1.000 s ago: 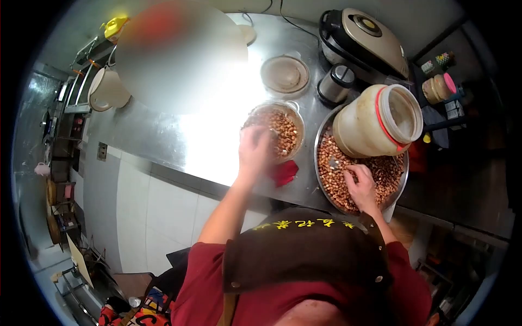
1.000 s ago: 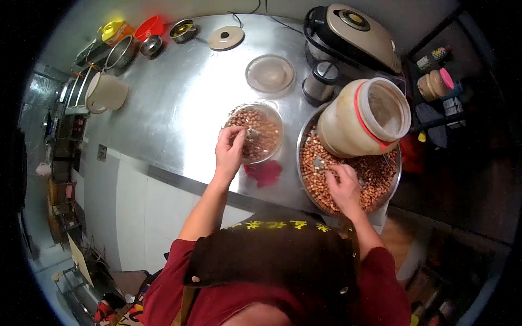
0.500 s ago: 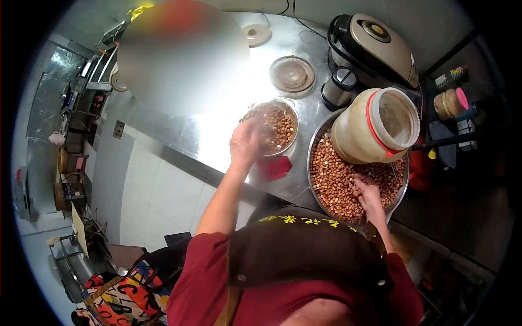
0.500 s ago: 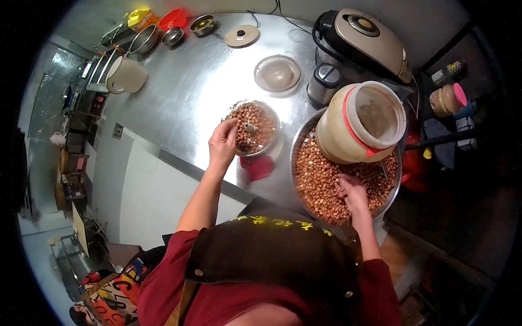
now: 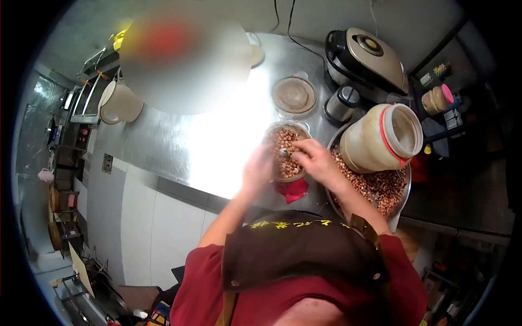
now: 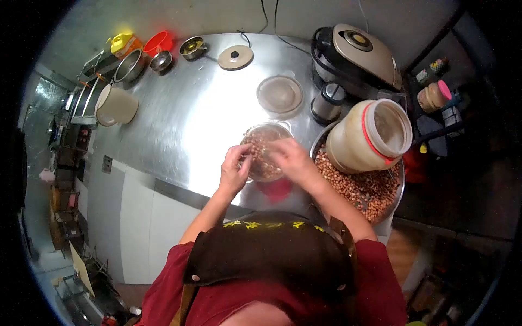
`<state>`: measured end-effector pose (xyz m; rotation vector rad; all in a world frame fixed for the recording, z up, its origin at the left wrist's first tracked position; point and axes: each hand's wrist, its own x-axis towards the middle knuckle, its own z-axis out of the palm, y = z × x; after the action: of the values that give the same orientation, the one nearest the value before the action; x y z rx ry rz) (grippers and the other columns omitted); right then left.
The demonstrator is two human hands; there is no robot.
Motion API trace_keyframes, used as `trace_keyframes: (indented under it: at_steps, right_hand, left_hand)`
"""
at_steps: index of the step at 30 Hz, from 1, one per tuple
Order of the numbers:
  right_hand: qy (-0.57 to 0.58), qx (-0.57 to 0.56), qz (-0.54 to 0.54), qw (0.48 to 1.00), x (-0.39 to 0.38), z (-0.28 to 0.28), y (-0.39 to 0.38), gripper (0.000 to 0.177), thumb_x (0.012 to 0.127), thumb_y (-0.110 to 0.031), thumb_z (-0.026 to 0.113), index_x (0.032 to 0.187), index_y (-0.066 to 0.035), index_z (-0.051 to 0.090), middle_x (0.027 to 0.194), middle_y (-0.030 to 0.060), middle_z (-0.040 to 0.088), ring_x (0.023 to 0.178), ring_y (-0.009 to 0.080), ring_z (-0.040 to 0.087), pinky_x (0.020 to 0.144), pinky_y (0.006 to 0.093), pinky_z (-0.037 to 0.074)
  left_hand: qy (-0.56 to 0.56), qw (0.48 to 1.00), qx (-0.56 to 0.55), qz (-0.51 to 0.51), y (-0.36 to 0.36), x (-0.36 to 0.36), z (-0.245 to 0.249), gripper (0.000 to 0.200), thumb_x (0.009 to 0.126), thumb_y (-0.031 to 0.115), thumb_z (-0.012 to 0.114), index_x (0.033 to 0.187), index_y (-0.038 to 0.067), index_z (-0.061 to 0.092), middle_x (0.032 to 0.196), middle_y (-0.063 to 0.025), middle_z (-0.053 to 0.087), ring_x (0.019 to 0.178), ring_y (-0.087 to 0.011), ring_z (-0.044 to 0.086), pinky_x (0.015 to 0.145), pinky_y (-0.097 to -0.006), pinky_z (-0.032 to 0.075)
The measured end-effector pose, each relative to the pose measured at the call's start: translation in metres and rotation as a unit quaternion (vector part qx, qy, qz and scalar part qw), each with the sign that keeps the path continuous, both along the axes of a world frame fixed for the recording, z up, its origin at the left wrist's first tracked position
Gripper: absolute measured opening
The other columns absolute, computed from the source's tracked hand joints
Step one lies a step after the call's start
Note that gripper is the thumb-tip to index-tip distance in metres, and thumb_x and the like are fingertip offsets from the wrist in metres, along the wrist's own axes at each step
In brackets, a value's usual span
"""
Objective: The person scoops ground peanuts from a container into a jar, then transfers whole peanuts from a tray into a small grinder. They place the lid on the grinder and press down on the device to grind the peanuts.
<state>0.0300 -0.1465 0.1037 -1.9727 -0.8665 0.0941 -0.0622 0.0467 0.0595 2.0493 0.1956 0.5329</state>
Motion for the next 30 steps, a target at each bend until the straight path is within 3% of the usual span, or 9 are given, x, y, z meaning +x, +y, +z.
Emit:
trace_keyframes:
  at_steps: [1,3,5,9,13,16,23,27,30]
  right_hand:
    - [-0.086,-0.04,0.025,0.995,-0.003,0.001,0.007,0.038,0.09,-0.018,0.073,0.125,-0.003,0.067,0.122,0.0201,0.066,0.108,0.0352,0.066,0.095,0.0377,0.053]
    - [-0.085,-0.079,0.026,0.993,-0.001,0.016,0.018,0.033,0.091,-0.017,0.072,0.121,-0.003,0.07,0.12,0.0202,0.068,0.106,0.0335,0.068,0.092,0.0375,0.054]
    - [0.022,-0.068,-0.045,0.996,0.017,0.024,0.021,0.027,0.09,-0.017,0.072,0.113,-0.004,0.073,0.113,0.0183,0.071,0.102,0.0301,0.07,0.09,0.0353,0.054]
    - [0.067,-0.033,-0.281,0.957,0.095,-0.015,0.017,0.025,0.093,-0.024,0.069,0.1,-0.001,0.072,0.09,0.0161,0.073,0.082,0.0284,0.072,0.077,0.0357,0.054]
    - [0.43,-0.086,-0.303,0.846,0.167,-0.087,0.021,0.036,0.095,-0.032,0.07,0.105,0.003,0.068,0.086,0.0141,0.073,0.076,0.0236,0.072,0.062,0.0348,0.06]
    - [0.51,0.004,-0.333,0.793,0.192,-0.129,0.033,0.035,0.095,-0.031,0.069,0.107,0.002,0.066,0.088,0.0126,0.07,0.075,0.0224,0.071,0.055,0.0326,0.06]
    - [0.529,0.238,-0.271,0.768,0.214,-0.123,0.041,0.016,0.092,-0.019,0.067,0.1,-0.006,0.063,0.086,0.0085,0.064,0.08,0.0251,0.065,0.082,0.0504,0.059]
    - [0.573,0.309,-0.294,0.7,0.213,-0.106,0.045,0.017,0.09,-0.02,0.071,0.099,-0.008,0.062,0.088,0.0085,0.06,0.08,0.0253,0.06,0.08,0.051,0.058]
    - [0.569,0.306,-0.283,0.709,0.208,-0.1,0.045,0.018,0.088,-0.015,0.074,0.1,-0.009,0.062,0.09,0.0071,0.059,0.082,0.0241,0.058,0.083,0.047,0.057]
  left_hand:
    - [-0.01,1.0,0.002,-0.019,0.004,0.001,-0.001,0.022,0.093,0.001,0.066,0.114,0.004,0.068,0.108,-0.0136,0.066,0.094,-0.0236,0.068,0.081,-0.0329,0.056]
    - [-0.007,0.998,0.013,-0.053,0.012,0.0,0.0,0.022,0.092,0.001,0.067,0.114,0.003,0.068,0.107,-0.0142,0.068,0.095,-0.0256,0.068,0.081,-0.0334,0.056]
    - [-0.008,0.996,0.03,-0.085,0.02,-0.001,0.007,0.022,0.091,0.001,0.067,0.113,0.003,0.069,0.106,-0.0143,0.069,0.095,-0.0267,0.069,0.081,-0.0338,0.056]
    - [-0.016,0.991,0.012,-0.136,0.033,0.002,0.008,0.022,0.09,0.0,0.069,0.111,0.004,0.071,0.104,-0.0145,0.07,0.094,-0.0287,0.069,0.081,-0.0344,0.056]
    - [-0.093,0.99,-0.029,-0.101,0.038,0.007,0.013,0.023,0.089,-0.003,0.068,0.111,0.002,0.071,0.102,-0.0135,0.07,0.088,-0.0261,0.069,0.079,-0.033,0.055]
    - [-0.06,0.996,-0.06,-0.039,0.043,0.007,0.005,0.022,0.089,-0.003,0.068,0.111,0.002,0.071,0.097,-0.0126,0.069,0.084,-0.0216,0.068,0.076,-0.0308,0.054]
    - [-0.028,0.997,-0.072,0.02,0.054,0.01,-0.004,0.021,0.091,0.001,0.069,0.112,0.001,0.071,0.094,-0.0104,0.066,0.082,-0.0169,0.066,0.075,-0.0281,0.053]
    - [-0.021,0.995,-0.097,0.019,0.048,0.016,-0.008,0.021,0.092,0.002,0.068,0.113,0.001,0.071,0.096,-0.01,0.066,0.084,-0.0163,0.067,0.078,-0.028,0.053]
    - [-0.012,0.995,-0.1,0.01,0.047,0.013,-0.001,0.022,0.093,0.003,0.068,0.114,0.001,0.071,0.097,-0.0098,0.066,0.086,-0.0165,0.067,0.079,-0.0282,0.054]
